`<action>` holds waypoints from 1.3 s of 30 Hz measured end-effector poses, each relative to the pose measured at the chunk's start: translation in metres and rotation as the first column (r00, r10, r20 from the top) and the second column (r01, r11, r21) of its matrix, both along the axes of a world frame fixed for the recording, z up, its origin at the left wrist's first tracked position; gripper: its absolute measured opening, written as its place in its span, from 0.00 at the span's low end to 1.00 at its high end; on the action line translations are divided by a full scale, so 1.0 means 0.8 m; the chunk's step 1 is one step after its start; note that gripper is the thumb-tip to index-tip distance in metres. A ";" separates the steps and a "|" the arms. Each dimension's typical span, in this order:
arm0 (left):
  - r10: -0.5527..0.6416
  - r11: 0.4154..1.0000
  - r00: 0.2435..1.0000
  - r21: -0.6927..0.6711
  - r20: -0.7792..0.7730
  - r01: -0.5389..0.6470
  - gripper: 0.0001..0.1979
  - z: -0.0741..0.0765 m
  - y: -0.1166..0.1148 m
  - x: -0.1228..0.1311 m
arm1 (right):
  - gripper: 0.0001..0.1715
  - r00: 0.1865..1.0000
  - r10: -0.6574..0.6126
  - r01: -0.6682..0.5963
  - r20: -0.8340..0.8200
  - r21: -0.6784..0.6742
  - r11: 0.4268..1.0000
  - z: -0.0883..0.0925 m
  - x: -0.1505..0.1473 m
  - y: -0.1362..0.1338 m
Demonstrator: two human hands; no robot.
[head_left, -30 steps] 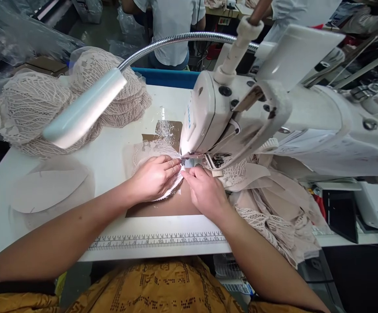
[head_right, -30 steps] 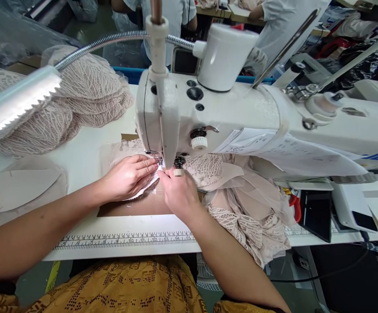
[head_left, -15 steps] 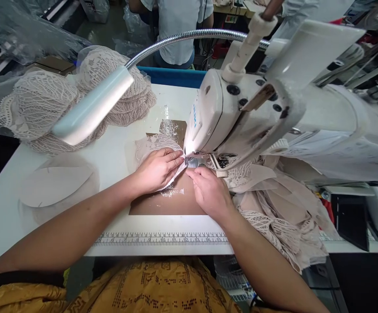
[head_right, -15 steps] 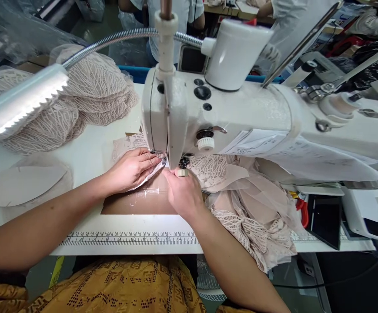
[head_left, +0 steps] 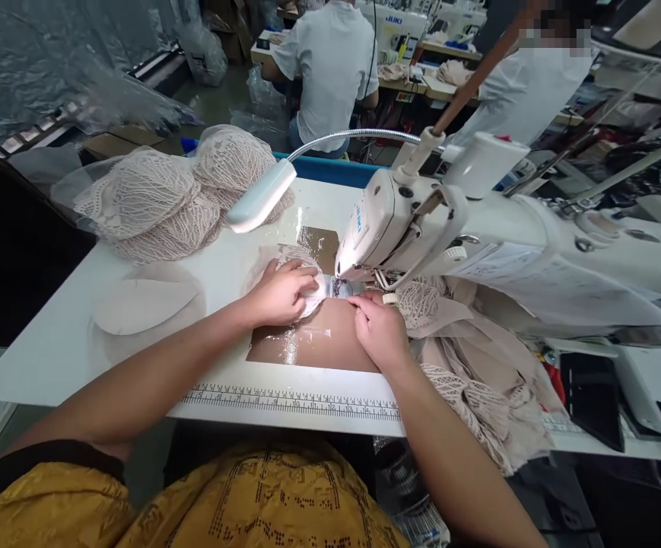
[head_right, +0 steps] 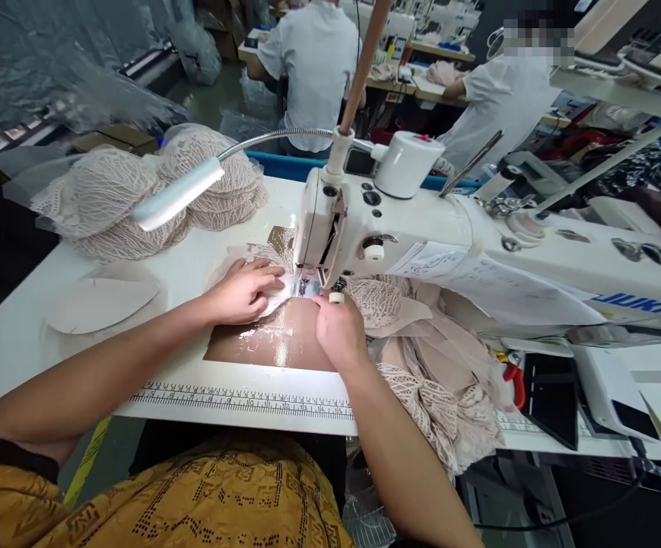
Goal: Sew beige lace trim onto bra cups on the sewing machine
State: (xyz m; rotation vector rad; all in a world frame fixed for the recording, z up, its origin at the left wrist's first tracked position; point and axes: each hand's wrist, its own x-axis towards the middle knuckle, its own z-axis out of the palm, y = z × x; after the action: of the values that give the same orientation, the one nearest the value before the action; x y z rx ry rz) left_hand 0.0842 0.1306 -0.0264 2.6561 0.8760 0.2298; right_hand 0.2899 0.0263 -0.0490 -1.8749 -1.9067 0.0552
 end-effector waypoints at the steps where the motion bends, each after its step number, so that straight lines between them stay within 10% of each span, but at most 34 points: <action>1: -0.077 0.993 0.997 -0.086 0.002 0.077 0.20 0.007 -0.003 -0.006 | 0.22 1.000 0.009 -0.009 -0.021 0.020 1.000 -0.001 0.001 -0.001; 6: -0.459 0.816 0.868 -0.294 0.192 0.497 0.21 0.031 -0.038 -0.031 | 0.20 0.989 0.077 -0.066 -0.128 0.092 0.994 0.000 0.002 -0.011; 12: -0.213 0.970 0.955 -0.071 0.205 0.232 0.15 0.016 -0.043 -0.025 | 0.20 0.959 0.195 -0.171 -0.204 0.127 0.977 0.007 -0.003 -0.013; 22: -0.297 0.951 0.953 0.113 0.063 0.289 0.19 -0.004 -0.027 0.007 | 0.23 0.948 0.202 -0.189 0.246 -0.077 0.979 0.003 -0.008 -0.011; 39: -0.412 0.897 0.899 0.107 -0.148 0.429 0.26 0.002 0.024 0.012 | 0.26 0.966 0.106 -0.057 0.237 -0.205 0.977 0.013 -0.020 -0.005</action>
State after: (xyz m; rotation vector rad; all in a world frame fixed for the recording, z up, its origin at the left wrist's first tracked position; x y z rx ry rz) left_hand 0.0938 0.1500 -0.0251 2.9314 0.3021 0.0199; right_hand 0.2738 0.0222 -0.0390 -2.0090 -2.2184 0.0393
